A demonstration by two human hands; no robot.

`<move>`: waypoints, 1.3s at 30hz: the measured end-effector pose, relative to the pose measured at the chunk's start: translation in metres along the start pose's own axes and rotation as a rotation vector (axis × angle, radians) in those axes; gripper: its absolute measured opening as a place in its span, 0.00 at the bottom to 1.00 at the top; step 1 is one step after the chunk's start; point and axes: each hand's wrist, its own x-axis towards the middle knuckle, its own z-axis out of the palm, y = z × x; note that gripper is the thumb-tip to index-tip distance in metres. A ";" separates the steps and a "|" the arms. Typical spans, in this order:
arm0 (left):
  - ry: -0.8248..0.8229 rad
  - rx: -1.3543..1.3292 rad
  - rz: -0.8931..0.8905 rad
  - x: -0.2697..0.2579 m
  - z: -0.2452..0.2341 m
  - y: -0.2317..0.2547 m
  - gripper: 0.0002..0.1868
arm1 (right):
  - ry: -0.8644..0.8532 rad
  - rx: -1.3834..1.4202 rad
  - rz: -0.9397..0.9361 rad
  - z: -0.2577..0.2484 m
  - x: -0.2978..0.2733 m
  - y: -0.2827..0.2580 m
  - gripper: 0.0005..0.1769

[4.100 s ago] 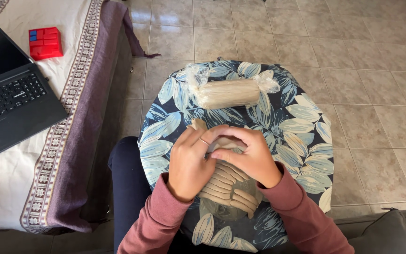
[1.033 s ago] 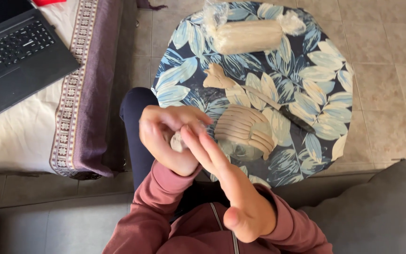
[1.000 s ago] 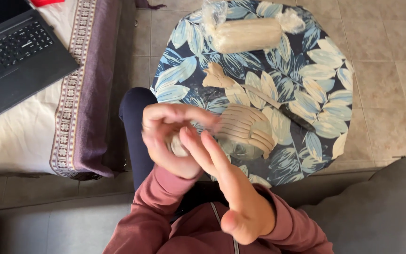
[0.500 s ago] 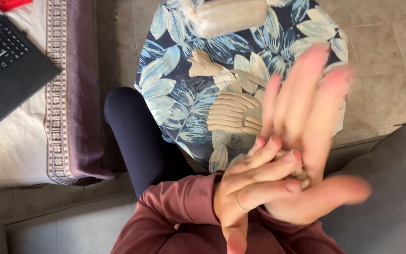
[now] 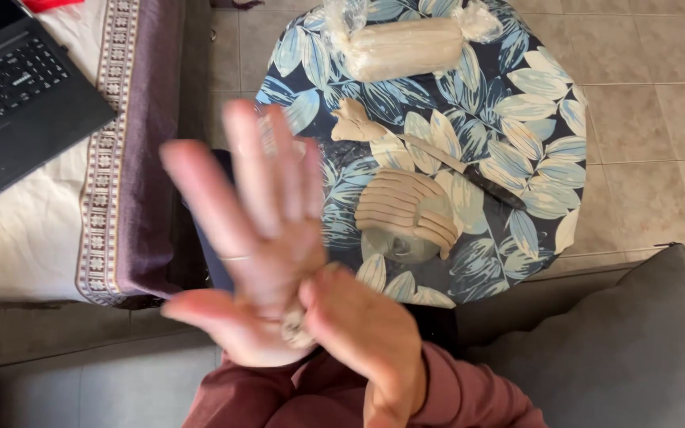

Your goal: Apply clay strips to a glass bowl to create a textured pattern.

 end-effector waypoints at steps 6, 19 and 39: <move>-0.674 0.574 0.073 -0.043 -0.010 -0.061 0.44 | 0.193 0.046 0.081 -0.018 0.040 -0.018 0.44; -0.801 0.460 0.116 -0.036 -0.001 -0.076 0.45 | 0.717 1.111 -0.278 -0.046 0.103 -0.028 0.58; -0.235 0.876 0.477 -0.026 -0.090 -0.091 0.51 | -0.021 0.310 -0.002 -0.021 0.017 0.030 0.45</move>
